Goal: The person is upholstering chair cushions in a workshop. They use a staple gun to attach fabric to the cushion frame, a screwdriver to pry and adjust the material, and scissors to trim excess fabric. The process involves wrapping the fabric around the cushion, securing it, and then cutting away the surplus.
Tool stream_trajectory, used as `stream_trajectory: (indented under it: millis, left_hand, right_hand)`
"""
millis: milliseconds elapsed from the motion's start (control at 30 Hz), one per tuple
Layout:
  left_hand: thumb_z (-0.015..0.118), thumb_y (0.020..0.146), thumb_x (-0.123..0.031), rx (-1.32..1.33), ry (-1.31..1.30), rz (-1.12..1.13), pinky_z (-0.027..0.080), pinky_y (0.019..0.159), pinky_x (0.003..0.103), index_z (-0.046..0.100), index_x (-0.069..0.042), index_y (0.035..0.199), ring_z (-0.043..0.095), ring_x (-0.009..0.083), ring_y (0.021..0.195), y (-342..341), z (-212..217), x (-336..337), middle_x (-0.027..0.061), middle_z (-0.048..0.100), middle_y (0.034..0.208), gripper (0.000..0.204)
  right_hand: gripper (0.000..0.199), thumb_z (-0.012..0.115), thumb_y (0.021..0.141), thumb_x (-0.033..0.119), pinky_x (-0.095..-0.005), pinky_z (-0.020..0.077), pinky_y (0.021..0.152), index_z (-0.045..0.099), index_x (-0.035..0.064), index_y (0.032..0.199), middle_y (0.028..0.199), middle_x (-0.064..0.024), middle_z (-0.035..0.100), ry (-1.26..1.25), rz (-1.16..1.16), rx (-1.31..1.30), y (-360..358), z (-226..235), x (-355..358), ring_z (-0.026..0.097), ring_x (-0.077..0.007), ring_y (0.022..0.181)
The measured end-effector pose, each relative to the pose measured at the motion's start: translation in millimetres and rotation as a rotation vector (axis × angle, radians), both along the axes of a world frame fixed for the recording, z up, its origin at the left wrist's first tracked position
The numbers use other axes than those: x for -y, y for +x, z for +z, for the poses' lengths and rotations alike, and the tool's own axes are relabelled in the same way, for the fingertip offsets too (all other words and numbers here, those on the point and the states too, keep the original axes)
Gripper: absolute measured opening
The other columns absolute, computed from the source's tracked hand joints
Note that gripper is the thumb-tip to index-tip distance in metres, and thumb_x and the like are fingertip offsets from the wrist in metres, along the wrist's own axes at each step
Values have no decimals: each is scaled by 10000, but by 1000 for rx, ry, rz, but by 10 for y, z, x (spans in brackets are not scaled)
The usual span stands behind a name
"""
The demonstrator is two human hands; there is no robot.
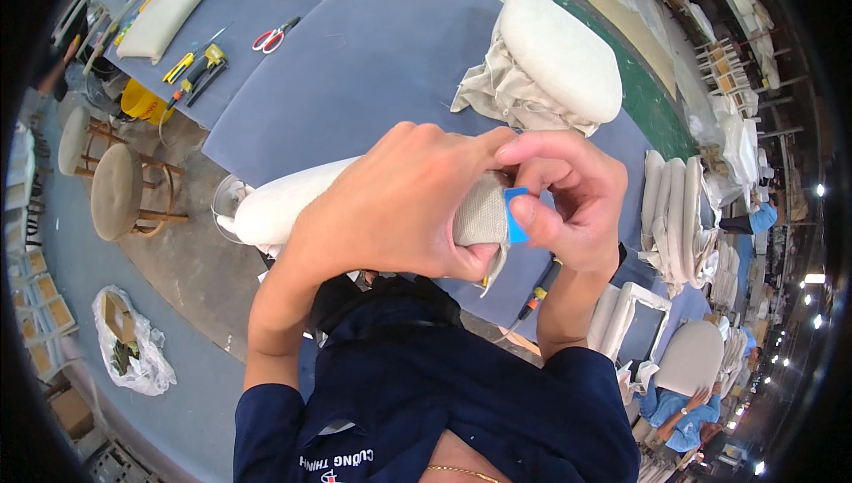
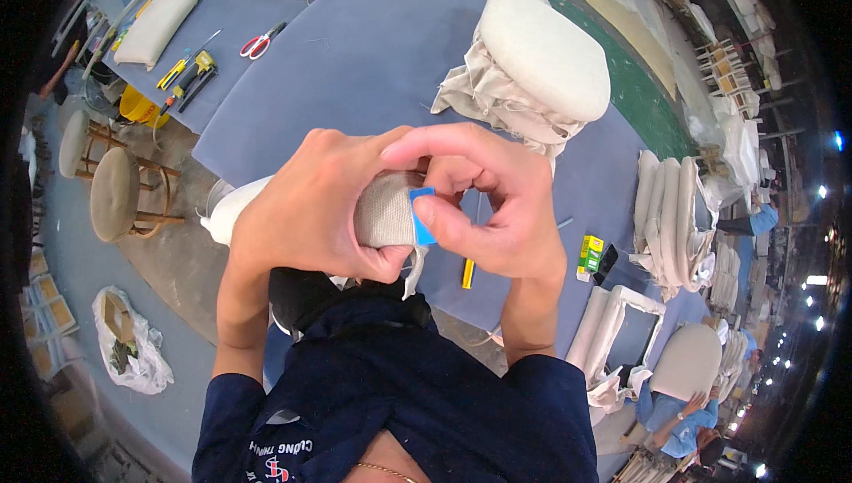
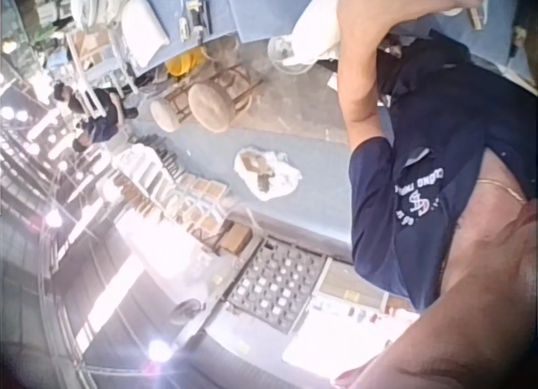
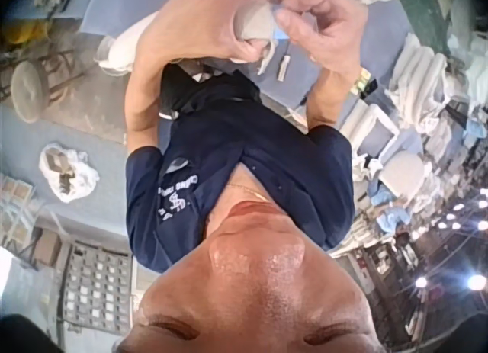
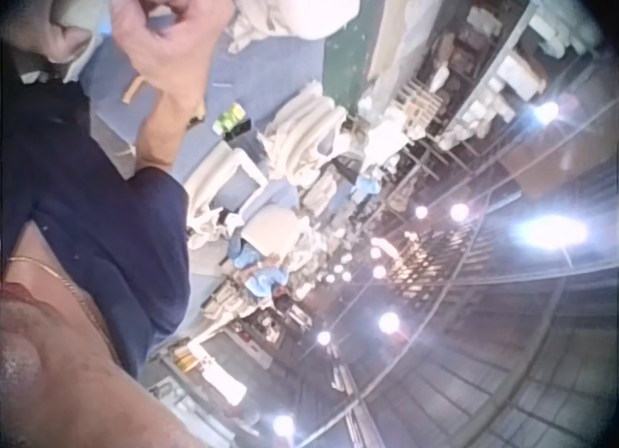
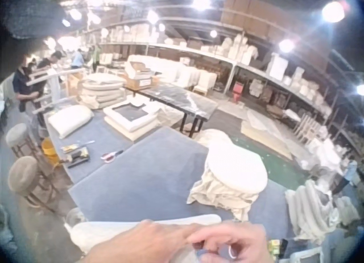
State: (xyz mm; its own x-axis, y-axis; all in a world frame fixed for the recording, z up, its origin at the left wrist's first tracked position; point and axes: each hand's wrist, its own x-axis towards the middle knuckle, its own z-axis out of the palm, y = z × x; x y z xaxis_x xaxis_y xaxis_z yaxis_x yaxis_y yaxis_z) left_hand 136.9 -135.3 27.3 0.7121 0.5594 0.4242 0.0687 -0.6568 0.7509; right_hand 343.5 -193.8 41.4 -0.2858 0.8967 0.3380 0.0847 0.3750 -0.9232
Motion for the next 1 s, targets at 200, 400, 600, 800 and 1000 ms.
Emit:
stream_trajectory:
  millis: [200,400,600,800,1000]
  left_hand:
    - [720,660,-108,-40,-20,64,539,908,336,687,-37,1151,706,283,957,-262,82,-445,130,719,1085,497]
    - [680,735,-81,2,114,91,496,1009,327,684,-31,1166,668,197,1065,-410,69,-890,87,716,1133,434]
    - [678,757,-84,-25,54,128,497,992,319,685,-56,1168,658,179,1040,-426,31,-991,76,705,1125,413]
    - [706,782,-102,47,70,113,509,947,309,671,-58,1171,650,158,1015,-362,8,-1017,70,700,1097,392]
    - [732,803,-144,45,77,139,523,849,319,666,-79,1148,665,168,905,-356,46,-977,68,701,995,357]
  right_hand:
    - [295,659,947,109,-260,422,492,644,-72,1179,668,-44,604,-24,-407,-324,488,-1113,-100,533,-80,534]
    - [192,671,923,97,-306,557,698,741,-5,1070,923,-78,729,-492,-761,224,1534,-3730,523,712,-163,798]
    - [584,788,779,217,-519,468,1017,605,122,1326,1307,-197,584,-699,-1620,1053,1843,-4420,2043,545,-389,1239]
    - [879,818,740,218,-551,465,1017,386,165,1503,1286,-214,506,-981,-1696,1064,2148,-4576,2227,524,-416,1205]
    - [998,794,694,140,-543,433,1084,271,55,1540,1343,-327,527,-847,-1443,957,3045,-4690,2599,545,-465,1241]
